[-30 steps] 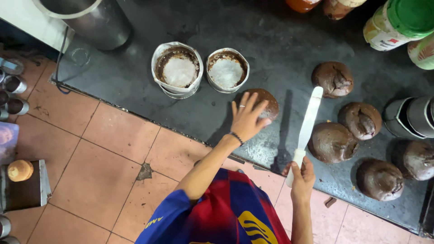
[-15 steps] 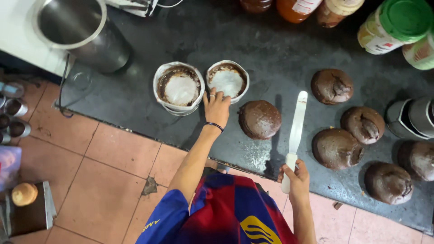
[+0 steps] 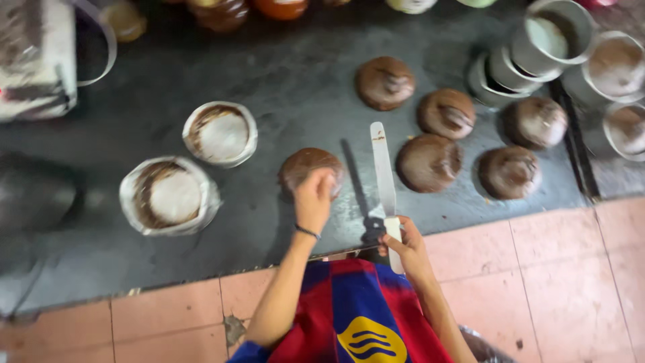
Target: The person unmolds several small chocolate cakes by running a palette knife around the inside of the circular molds, lifting the molds off, and peeling away the bottom paper liners over a trash bin.
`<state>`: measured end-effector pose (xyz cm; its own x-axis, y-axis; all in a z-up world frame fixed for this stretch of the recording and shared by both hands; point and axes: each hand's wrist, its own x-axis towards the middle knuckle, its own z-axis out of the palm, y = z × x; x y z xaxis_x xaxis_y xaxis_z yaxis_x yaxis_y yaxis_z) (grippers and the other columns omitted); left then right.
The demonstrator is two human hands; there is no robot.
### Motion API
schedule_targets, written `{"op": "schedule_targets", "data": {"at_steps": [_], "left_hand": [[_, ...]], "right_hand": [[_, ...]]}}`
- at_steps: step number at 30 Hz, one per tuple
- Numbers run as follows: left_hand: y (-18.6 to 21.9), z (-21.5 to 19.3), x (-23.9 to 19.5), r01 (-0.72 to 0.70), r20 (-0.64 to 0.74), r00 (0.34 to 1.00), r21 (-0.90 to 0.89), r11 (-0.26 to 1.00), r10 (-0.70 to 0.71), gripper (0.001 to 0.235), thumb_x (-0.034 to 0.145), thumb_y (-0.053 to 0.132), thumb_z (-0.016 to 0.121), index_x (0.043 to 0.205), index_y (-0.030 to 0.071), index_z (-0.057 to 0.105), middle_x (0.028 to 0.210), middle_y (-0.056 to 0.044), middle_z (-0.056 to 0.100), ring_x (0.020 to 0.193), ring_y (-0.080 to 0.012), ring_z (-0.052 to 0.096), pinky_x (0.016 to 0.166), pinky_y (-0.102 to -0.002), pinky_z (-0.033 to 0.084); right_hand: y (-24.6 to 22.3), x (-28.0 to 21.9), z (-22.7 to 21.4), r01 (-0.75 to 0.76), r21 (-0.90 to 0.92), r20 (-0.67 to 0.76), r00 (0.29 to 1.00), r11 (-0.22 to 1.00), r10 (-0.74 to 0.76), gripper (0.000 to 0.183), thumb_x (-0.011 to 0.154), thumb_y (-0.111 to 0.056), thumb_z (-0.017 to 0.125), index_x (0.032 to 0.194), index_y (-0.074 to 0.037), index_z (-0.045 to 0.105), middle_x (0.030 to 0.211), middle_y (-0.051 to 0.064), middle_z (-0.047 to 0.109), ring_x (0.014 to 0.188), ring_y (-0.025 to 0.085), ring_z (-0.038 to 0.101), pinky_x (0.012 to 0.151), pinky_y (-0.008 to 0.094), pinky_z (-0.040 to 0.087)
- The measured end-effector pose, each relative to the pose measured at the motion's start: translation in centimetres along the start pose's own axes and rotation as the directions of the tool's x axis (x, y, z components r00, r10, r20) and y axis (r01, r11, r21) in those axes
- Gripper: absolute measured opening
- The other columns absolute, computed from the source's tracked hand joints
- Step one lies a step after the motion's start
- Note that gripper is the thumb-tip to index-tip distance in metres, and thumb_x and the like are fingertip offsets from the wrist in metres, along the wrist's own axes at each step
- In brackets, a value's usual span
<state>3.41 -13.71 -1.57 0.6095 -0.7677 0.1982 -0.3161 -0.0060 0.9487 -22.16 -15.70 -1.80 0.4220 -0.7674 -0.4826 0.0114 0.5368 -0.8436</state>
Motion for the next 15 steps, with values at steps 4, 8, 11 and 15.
{"op": "schedule_targets", "data": {"at_steps": [4, 8, 11, 15], "left_hand": [[1.2, 7.0, -4.4, 0.271, 0.341, 0.916, -0.143, 0.952, -0.21, 0.017, 0.102, 0.015, 0.055, 0.098, 0.004, 0.067, 0.07, -0.008, 0.07, 0.065, -0.0166, 0.069, 0.063, -0.03, 0.054], [2.1, 11.5, -6.5, 0.307, 0.541, 0.81, -0.061, 0.95, -0.228, 0.022, 0.106, 0.017, 0.054, 0.091, 0.003, 0.063, 0.065, -0.007, 0.066, 0.06, -0.0183, 0.067, 0.059, -0.032, 0.051], [2.9, 13.7, -6.6, 0.249, 0.6, 0.775, -0.001, 0.969, -0.199, 0.012, 0.099, 0.013, 0.061, 0.093, 0.003, 0.064, 0.068, -0.01, 0.067, 0.062, -0.022, 0.068, 0.06, -0.035, 0.052], [5.0, 17.4, -7.0, -0.194, 0.456, 0.87, -0.03, 0.981, 0.186, 0.011, 0.091, 0.002, 0.06, 0.099, 0.006, 0.066, 0.097, -0.014, 0.071, 0.093, -0.0296, 0.068, 0.08, -0.038, 0.055]], "right_hand": [[0.5, -0.3, -2.4, 0.105, 0.008, -0.093, 0.99, 0.994, -0.103, 0.038, 0.085, 0.009, 0.06, 0.12, 0.002, 0.049, 0.094, 0.012, 0.069, 0.068, 0.018, 0.063, 0.061, 0.031, 0.054], [0.2, -1.5, -5.6, 0.137, 0.094, -0.241, 0.964, 0.986, -0.111, 0.041, 0.085, 0.008, 0.06, 0.124, -0.001, 0.051, 0.09, 0.013, 0.067, 0.066, 0.019, 0.062, 0.059, 0.031, 0.052], [-0.6, -2.0, -8.6, 0.17, 0.134, -0.325, 0.938, 0.976, -0.118, 0.039, 0.087, 0.006, 0.061, 0.124, -0.001, 0.051, 0.091, 0.014, 0.067, 0.066, 0.019, 0.062, 0.057, 0.031, 0.051], [-1.7, -2.8, -13.6, 0.185, 0.146, -0.423, 0.9, 0.972, -0.108, 0.037, 0.088, 0.005, 0.062, 0.124, -0.001, 0.052, 0.092, 0.014, 0.067, 0.067, 0.019, 0.062, 0.058, 0.032, 0.052]]}}
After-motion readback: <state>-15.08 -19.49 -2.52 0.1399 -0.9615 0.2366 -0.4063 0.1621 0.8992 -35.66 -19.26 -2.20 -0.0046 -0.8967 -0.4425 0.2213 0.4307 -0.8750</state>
